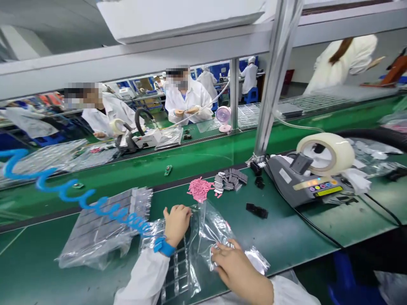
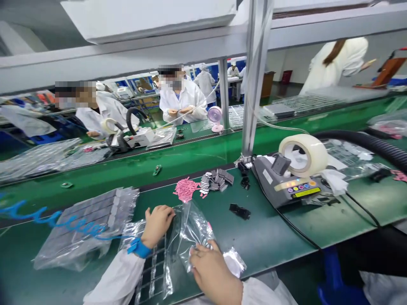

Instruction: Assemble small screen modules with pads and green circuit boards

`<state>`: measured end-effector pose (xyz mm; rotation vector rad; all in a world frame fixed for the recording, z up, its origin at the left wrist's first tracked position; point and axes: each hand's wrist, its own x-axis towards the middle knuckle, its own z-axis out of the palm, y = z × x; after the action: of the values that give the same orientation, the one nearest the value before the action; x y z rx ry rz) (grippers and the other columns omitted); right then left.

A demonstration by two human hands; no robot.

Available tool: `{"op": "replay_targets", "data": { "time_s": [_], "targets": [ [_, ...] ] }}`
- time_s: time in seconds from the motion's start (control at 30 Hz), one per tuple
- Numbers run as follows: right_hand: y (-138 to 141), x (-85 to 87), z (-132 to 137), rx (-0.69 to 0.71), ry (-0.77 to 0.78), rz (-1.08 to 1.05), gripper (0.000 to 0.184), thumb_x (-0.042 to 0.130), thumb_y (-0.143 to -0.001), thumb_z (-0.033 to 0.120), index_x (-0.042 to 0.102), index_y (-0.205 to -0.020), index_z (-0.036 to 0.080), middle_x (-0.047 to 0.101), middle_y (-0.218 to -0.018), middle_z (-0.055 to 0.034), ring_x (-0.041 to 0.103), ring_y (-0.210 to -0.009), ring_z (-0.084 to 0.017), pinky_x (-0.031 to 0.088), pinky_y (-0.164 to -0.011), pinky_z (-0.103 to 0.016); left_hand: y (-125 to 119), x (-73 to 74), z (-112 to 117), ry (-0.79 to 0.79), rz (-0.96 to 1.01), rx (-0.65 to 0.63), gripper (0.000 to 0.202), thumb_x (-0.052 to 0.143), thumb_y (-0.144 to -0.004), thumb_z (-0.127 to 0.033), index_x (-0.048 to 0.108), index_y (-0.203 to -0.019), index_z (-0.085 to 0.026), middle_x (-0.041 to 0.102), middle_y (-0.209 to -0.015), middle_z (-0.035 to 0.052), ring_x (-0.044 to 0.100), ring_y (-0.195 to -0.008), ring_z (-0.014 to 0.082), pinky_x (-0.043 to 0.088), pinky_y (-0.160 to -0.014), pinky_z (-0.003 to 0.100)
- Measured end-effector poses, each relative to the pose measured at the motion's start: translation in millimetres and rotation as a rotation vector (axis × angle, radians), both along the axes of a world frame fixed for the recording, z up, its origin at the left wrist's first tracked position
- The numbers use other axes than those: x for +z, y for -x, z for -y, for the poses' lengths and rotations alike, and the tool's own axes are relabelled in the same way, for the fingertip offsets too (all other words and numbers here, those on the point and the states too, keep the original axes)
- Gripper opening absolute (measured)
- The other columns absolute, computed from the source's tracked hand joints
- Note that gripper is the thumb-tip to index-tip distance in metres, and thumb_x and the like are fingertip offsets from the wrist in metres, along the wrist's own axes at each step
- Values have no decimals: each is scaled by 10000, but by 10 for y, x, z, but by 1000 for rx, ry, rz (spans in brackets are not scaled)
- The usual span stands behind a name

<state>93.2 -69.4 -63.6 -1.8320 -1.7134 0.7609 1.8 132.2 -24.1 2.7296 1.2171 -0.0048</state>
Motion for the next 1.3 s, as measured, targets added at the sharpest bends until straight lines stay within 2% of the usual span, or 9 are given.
{"op": "replay_targets", "data": {
  "time_s": [0.23, 0.37, 0.5, 0.63, 0.7, 0.8, 0.9, 1.1, 1.3],
  "targets": [
    [31, 30, -28, -44, 21, -42, 317, 450, -809, 80, 626, -1012, 248, 626, -1209, -1, 502, -1204, -193, 242, -1080, -436, 91, 31, -378, 227, 212, 147, 251, 537, -860, -306, 590, -1055, -156, 616, -1116, 74, 590, -1005, 209, 488, -867, 445],
    [43, 51, -31, -64, -22, -95, 295, 473, -763, 60, 652, -932, 223, 661, -1143, -39, 556, -1139, -240, 309, -1032, -467, 189, 198, -491, 373, 425, 228, 283, 530, -863, -328, 577, -1078, -151, 610, -1118, 73, 594, -988, 212, 495, -847, 437],
    [-100, 239, -4, -161, -144, -185, 242, 437, -870, 185, 624, -1019, 221, 682, -1029, -60, 606, -994, -228, 430, -907, -409, 155, 473, -177, 669, 620, 88, 272, 499, -871, -380, 592, -960, -141, 640, -1028, 66, 591, -998, 206, 460, -882, 437],
    [-360, 593, 81, -271, -331, -246, 251, 416, -922, 316, 600, -1081, 254, 598, -1078, -66, 525, -1041, -222, 413, -900, -383, 2, 673, 327, 1084, 673, -127, 305, 589, -787, -471, 557, -754, -169, 673, -892, 58, 576, -1002, 205, 406, -898, 353],
    [-456, 751, 137, -298, -388, -260, 235, 442, -917, 334, 614, -1071, 291, 571, -1015, -50, 514, -996, -210, 416, -862, -361, -92, 713, 522, 1278, 651, -199, 347, 653, -719, -499, 559, -795, -174, 667, -831, 44, 587, -874, 181, 413, -797, 311],
    [-524, 889, 224, -302, -404, -310, 172, 523, -877, 290, 659, -980, 305, 544, -898, -26, 512, -909, -194, 414, -814, -339, -249, 715, 710, 1503, 589, -246, 457, 715, -667, -469, 554, -984, -182, 630, -739, -2, 523, -662, 108, 356, -633, 247],
    [-546, 913, 309, -328, -374, -382, 116, 604, -810, 206, 685, -855, 276, 541, -795, -5, 515, -839, -179, 412, -749, -305, -397, 677, 819, 1637, 549, -252, 542, 756, -649, -391, 529, -1100, -192, 609, -713, -25, 484, -630, 86, 318, -608, 232],
    [-593, 833, 425, -460, -331, -495, 73, 640, -776, 197, 651, -710, 224, 537, -728, 11, 515, -777, -161, 397, -696, -267, -544, 564, 972, 1814, 533, -192, 584, 811, -585, -338, 557, -1074, -145, 640, -763, 14, 507, -645, 80, 315, -599, 216],
    [-649, 789, 445, -581, -328, -618, 158, 568, -828, 310, 611, -726, 196, 529, -723, 10, 516, -696, -138, 419, -652, -241, -591, 534, 1062, 1930, 606, -13, 472, 797, -616, -297, 597, -1017, -151, 654, -789, 23, 592, -761, 113, 399, -794, 268]
  ]
}}
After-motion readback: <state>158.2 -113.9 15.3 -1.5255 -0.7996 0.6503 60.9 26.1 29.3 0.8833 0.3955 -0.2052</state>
